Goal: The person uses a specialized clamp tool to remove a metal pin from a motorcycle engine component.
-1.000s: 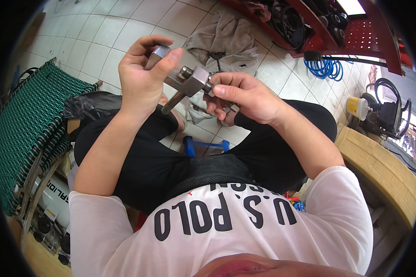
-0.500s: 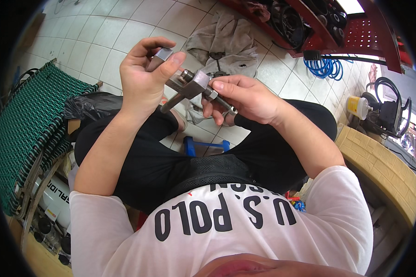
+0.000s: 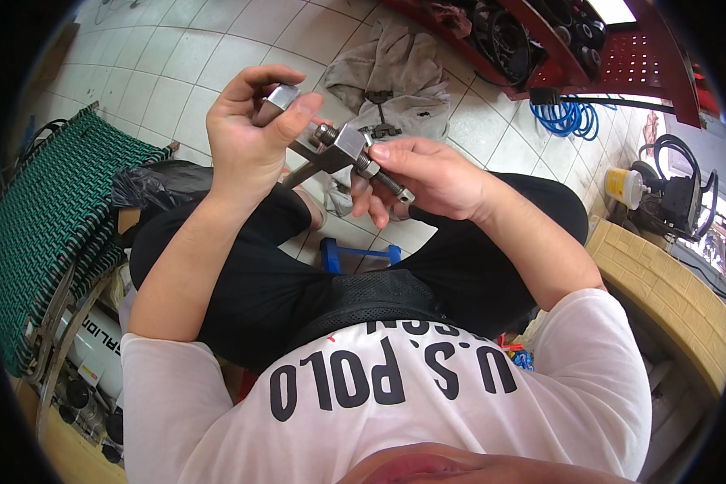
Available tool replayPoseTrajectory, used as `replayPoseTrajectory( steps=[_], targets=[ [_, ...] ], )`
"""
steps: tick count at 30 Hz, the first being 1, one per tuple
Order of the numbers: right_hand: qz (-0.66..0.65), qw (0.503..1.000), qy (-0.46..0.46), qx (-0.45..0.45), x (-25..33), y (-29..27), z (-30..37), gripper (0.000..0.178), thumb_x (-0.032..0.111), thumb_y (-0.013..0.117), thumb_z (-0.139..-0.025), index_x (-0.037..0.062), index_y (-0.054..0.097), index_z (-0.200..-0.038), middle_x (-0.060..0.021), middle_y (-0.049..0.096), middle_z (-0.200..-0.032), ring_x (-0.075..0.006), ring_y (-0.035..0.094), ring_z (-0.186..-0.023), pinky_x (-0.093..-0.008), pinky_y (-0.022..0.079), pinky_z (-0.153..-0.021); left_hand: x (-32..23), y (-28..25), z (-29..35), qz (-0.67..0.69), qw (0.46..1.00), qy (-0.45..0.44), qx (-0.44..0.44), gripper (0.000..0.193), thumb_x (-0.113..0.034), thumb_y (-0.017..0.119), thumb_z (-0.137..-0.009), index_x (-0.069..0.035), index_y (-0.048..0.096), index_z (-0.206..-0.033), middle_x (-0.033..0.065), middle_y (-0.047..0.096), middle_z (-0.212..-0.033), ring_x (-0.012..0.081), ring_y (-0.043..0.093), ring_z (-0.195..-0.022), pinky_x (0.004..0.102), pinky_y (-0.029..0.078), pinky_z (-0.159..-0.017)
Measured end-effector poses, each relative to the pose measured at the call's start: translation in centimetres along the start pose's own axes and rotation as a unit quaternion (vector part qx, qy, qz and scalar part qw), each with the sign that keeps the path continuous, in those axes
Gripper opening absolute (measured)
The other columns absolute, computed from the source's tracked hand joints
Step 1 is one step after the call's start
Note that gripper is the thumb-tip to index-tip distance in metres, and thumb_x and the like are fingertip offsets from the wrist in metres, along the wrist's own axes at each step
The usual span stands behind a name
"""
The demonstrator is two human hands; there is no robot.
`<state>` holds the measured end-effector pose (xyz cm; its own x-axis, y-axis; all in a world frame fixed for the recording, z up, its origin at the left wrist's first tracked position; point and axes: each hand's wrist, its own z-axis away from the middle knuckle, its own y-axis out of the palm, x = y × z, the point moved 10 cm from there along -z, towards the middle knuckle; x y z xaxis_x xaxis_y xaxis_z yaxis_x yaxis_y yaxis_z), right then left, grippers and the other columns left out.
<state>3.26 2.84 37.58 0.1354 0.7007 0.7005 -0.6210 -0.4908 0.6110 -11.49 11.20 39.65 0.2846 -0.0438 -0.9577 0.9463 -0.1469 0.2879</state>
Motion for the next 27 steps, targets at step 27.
replayPoseTrajectory(
  steps=[27],
  targets=[
    [-0.025,1.0,-0.009,-0.001,-0.2,0.2,0.0,0.047,0.044,0.056,-0.106,-0.0017,0.065,-0.107,-0.0148,0.072,-0.097,-0.0192,0.067,-0.075,-0.033,0.054,-0.074,-0.3,0.4,0.3,-0.019,1.0,-0.006,0.002,0.027,-0.009,0.076,-0.093,-0.002,0.06,-0.114,0.0093,0.067,-0.083,0.0239,0.075,-0.074,0.0328,0.062,-0.066]
  ],
)
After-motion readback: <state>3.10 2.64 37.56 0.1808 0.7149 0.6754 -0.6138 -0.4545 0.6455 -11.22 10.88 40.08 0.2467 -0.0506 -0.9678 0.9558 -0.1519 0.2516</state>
